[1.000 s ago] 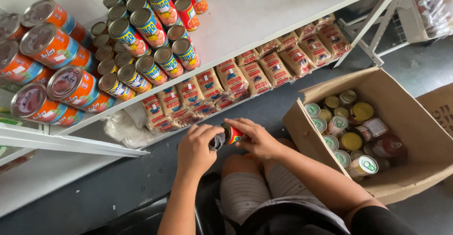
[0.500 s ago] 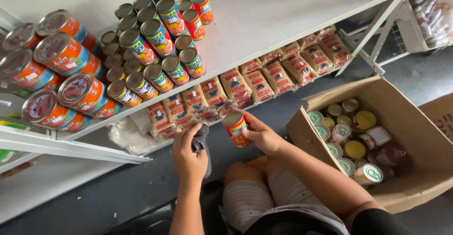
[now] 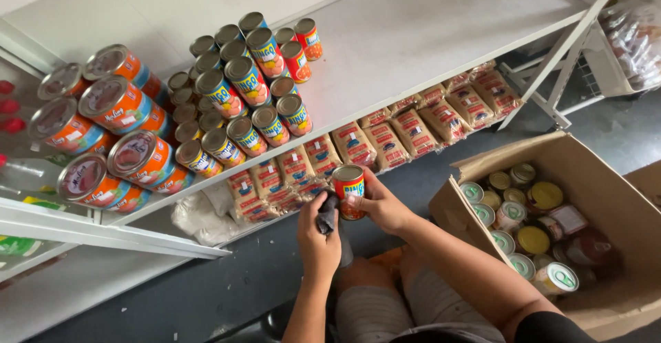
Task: The person takes canned goods from a cardboard box, wipes them with a cloth, and places them on a shelf. The person repeats this process for multiple cans, organizing them in rows on the shelf.
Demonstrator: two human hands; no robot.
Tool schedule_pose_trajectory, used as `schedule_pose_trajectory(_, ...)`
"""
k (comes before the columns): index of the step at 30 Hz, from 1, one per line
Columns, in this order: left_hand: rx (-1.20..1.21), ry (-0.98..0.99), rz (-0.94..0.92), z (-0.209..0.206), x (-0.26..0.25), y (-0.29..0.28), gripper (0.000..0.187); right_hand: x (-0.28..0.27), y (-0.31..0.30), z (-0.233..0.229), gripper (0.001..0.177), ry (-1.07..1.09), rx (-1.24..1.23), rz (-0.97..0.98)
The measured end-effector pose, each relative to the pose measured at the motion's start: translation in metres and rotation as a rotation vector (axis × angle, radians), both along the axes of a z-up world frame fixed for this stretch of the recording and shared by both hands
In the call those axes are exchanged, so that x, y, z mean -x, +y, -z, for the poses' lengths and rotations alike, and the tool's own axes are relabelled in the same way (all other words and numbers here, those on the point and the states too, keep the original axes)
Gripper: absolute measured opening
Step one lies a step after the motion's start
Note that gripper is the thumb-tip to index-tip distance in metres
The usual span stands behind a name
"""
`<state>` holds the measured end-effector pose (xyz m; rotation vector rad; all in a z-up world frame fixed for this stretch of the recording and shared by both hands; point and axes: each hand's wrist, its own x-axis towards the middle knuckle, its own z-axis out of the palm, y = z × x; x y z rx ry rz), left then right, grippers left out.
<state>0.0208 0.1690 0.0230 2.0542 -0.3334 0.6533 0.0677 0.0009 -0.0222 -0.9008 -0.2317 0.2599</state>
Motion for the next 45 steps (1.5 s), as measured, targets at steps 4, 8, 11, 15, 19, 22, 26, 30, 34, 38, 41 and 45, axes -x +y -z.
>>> schedule_pose_trajectory(4,-0.027,-0.008,-0.027,0.005,-0.014,0.013,0.035,-0.035,-0.008,-0.004,0.066,-0.088,0.077,0.056)
schedule_pose_trajectory(8,-0.004,0.004,-0.045,0.009,-0.025,0.022,0.033,-0.084,-0.019,-0.038,0.072,-0.315,0.389,0.275)
schedule_pose_trajectory(11,0.005,0.044,-0.032,0.014,-0.032,0.025,0.031,-0.13,-0.025,-0.075,0.072,-0.441,0.665,0.443)
schedule_pose_trajectory(15,-0.005,0.115,0.014,0.013,-0.045,0.022,0.031,-0.22,-0.028,-0.086,0.071,-0.371,0.834,0.6)
schedule_pose_trajectory(19,0.018,0.152,0.059,0.02,-0.06,0.02,0.032,-0.302,-0.026,-0.06,0.073,-0.337,0.777,0.627)
schedule_pose_trajectory(22,0.028,0.188,0.083,0.028,-0.072,0.02,0.034,-0.329,-0.023,-0.058,0.075,-0.304,0.808,0.605)
schedule_pose_trajectory(26,0.052,0.229,0.098,0.04,-0.088,0.021,0.034,-0.358,-0.021,-0.048,0.08,-0.264,0.927,0.615)
schedule_pose_trajectory(30,0.078,0.294,0.097,0.054,-0.098,0.019,0.034,-0.378,-0.018,-0.029,0.088,-0.277,0.965,0.643)
schedule_pose_trajectory(34,0.085,0.293,0.118,0.052,-0.101,0.014,0.035,-0.381,-0.014,-0.028,0.09,-0.274,0.988,0.653)
schedule_pose_trajectory(38,0.066,0.287,0.136,0.044,-0.096,0.011,0.035,-0.362,-0.021,-0.038,0.098,-0.326,1.136,0.728)
schedule_pose_trajectory(41,0.03,0.269,0.15,0.038,-0.092,0.006,0.035,-0.312,-0.037,-0.07,0.094,-0.309,1.092,0.736)
schedule_pose_trajectory(45,-0.007,0.217,0.22,0.037,-0.082,-0.011,0.034,-0.203,-0.087,-0.101,0.069,-0.359,0.868,0.67)
